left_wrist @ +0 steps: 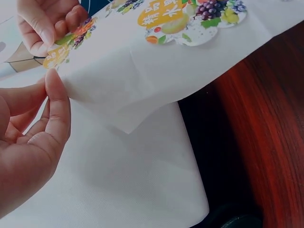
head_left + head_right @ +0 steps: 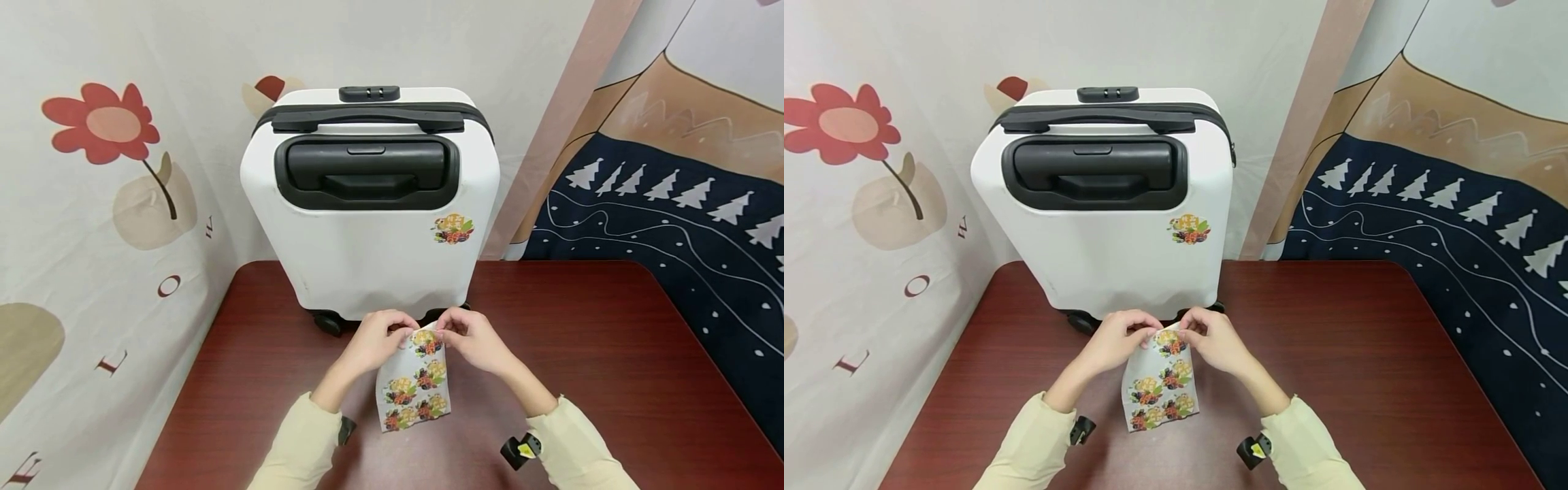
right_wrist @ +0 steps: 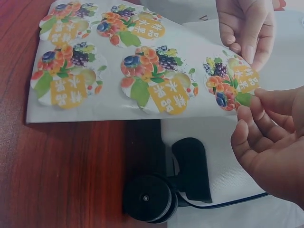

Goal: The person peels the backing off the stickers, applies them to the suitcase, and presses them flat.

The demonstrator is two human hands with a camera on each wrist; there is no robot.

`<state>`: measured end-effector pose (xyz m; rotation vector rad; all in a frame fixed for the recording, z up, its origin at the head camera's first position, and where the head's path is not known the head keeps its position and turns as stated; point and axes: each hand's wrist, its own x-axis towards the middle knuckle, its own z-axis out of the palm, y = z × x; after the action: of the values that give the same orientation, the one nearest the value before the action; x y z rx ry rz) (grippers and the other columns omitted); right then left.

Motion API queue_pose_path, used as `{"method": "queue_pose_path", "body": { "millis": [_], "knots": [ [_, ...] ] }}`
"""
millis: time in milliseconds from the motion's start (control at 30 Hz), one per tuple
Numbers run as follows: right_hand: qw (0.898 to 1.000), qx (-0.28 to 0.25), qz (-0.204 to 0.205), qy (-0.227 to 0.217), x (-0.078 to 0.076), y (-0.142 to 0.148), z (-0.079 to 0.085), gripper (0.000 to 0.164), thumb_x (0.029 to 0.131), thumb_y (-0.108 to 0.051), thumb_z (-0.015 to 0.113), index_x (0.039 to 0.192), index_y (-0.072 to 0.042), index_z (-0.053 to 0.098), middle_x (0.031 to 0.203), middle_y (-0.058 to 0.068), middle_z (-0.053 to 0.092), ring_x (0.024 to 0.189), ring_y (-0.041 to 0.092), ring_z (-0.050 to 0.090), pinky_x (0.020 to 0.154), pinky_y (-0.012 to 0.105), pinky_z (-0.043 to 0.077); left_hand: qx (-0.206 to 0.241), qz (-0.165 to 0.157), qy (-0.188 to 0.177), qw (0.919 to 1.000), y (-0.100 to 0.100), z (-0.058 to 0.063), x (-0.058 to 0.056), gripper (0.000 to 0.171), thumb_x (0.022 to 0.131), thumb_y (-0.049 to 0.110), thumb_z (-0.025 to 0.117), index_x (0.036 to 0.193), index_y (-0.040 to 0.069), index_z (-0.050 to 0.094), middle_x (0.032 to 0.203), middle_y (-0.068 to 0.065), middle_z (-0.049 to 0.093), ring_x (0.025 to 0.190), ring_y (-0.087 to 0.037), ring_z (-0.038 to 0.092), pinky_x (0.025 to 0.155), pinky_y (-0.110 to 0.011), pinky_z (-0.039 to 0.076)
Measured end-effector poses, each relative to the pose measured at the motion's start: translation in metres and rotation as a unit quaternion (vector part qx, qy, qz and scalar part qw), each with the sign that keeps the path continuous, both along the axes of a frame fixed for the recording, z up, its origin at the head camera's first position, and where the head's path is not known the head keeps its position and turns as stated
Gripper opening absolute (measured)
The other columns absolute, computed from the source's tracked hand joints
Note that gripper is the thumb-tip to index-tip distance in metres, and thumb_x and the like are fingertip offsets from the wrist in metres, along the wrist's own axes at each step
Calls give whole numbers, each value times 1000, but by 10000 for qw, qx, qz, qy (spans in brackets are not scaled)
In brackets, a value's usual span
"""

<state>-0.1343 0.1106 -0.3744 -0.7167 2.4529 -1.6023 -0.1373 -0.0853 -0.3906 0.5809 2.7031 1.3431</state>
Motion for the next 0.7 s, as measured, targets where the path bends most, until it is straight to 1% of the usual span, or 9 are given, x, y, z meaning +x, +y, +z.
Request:
{"method": "queue_pose_path", "body": {
  "millis": [133, 233, 300, 400, 533, 633, 700],
  "knots": [
    [9999, 38, -12, 152, -6, 3, -16, 6, 83, 8, 59, 80, 3, 57, 76, 10, 55, 65, 17, 48, 57, 23, 42, -45, -3, 31, 10000, -1, -1, 0, 13, 89, 5, 57, 91, 9, 69, 81, 0, 61, 59, -7, 49, 54, -23, 43],
    [9997, 60, -4, 230, -11, 6, -31, 8, 83, 6, 60, 80, -2, 59, 80, 6, 55, 70, 17, 49, 60, 23, 43, -27, 13, 0, 10000, -1, -3, 0, 13, 89, 5, 56, 91, 9, 69, 80, 0, 62, 59, -8, 50, 54, -23, 43],
    [9997, 57, -1, 257, -13, 7, -35, 10, 84, 4, 61, 79, -5, 59, 81, 4, 54, 71, 16, 50, 61, 24, 43, -22, 61, -39, 10000, -2, -4, -1, 14, 89, 5, 56, 91, 8, 68, 81, -1, 62, 59, -8, 50, 54, -23, 44],
    [9998, 13, -7, 217, -14, 10, -37, 8, 85, 1, 61, 81, -6, 58, 79, 3, 54, 69, 16, 50, 59, 24, 44, -22, 187, -68, 9998, -4, -7, -3, 14, 90, 4, 55, 92, 8, 68, 84, -3, 64, 60, -7, 52, 54, -22, 45],
    [9999, -39, -73, 107, -15, 13, -36, 7, 85, -1, 61, 81, -6, 58, 75, 4, 55, 65, 15, 49, 56, 25, 43, -13, 421, -49, 9991, -7, -11, -4, 13, 89, 3, 56, 91, 6, 68, 77, -2, 63, 59, -8, 53, 53, -24, 45],
    [9999, -22, -89, 56, -15, 16, -36, 7, 85, -1, 62, 81, -6, 58, 75, 4, 55, 65, 15, 49, 56, 24, 43, 11, 707, -96, 9975, -10, -15, -5, 12, 88, 3, 57, 89, 6, 68, 68, 0, 60, 57, -8, 52, 53, -25, 44],
    [10000, -15, -84, 24, -15, 17, -36, 7, 85, -1, 62, 81, -6, 58, 75, 4, 55, 65, 15, 49, 56, 24, 43, 40, 921, -134, 9957, -14, -20, -6, 12, 88, 2, 57, 89, 6, 68, 65, 1, 59, 55, -9, 52, 52, -25, 44]
  ]
}}
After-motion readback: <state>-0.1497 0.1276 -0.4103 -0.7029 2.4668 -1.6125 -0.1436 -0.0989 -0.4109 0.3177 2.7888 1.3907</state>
